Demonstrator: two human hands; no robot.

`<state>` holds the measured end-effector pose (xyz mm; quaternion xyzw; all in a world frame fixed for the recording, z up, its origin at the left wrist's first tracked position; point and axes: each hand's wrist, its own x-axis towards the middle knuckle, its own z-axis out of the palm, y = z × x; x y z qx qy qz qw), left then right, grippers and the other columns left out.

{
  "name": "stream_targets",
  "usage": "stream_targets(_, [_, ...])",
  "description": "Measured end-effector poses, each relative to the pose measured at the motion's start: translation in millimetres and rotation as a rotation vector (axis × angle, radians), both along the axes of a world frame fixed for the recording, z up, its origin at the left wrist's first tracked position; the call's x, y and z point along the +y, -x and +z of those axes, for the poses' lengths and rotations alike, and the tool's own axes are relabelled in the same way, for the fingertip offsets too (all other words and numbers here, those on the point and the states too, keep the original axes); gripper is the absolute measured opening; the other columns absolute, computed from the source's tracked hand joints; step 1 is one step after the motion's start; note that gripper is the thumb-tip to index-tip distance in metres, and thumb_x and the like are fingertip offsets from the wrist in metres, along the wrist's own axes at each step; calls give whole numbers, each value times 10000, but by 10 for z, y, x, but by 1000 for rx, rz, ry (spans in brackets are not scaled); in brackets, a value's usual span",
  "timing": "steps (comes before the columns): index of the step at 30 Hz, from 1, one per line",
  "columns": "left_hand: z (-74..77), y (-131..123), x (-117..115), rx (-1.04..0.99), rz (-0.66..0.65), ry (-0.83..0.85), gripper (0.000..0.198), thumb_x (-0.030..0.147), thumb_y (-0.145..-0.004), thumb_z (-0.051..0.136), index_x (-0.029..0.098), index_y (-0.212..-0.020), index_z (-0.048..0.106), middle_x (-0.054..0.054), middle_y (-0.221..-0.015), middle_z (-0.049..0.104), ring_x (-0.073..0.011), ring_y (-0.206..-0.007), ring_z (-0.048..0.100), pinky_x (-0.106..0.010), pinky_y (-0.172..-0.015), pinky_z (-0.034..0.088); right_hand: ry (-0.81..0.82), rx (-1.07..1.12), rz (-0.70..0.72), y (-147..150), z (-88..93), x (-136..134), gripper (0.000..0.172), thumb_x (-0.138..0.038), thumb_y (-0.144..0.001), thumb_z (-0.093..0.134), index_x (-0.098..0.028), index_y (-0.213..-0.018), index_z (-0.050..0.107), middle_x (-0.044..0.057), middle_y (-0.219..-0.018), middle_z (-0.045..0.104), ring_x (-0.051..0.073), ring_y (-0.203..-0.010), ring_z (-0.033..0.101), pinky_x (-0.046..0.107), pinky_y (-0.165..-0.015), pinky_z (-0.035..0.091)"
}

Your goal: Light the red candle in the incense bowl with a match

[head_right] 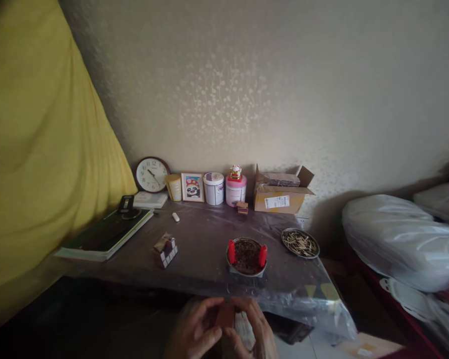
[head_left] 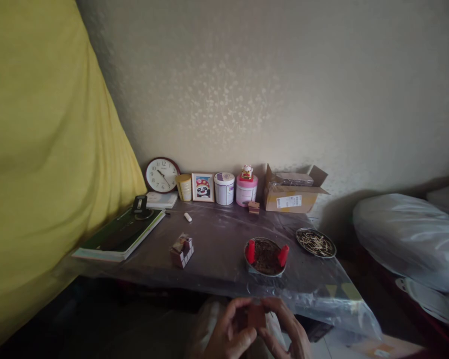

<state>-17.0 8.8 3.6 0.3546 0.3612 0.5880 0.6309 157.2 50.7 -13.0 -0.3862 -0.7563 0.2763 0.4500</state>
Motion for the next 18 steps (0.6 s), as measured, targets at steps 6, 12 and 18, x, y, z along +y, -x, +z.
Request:
stream_targets(6, [-94,17,20,58,23,20,293,389,-659,791,256,-911,723,-88,-928,751,-297,-936,647,-422,-868,438,198,150,-13,3,47,-59,417,-599,-695,717,-337,-1018,715,69,-1008,732,320,-994,680,389,-831,580])
stream_targets(12, [-223,72,66,-62,42,73,368,451,-641,796,227,-925,728,-107,-995,768,-296,-1000,642,-419,-889,418,470,337,-125,-38,214,-73,393,-547,-723,727,-242,-971,742,77,-988,764,291,-953,715,323,-779,604])
stream_targets(18, [-114,47,54,-217,35,132,324,404,-629,823,237,-895,746,-77,-1004,773,-233,-973,654,-332,-830,445,501,493,-214,-72,204,9,363,-531,-635,801,-217,-815,773,75,-912,769,291,-888,721,336,-773,606])
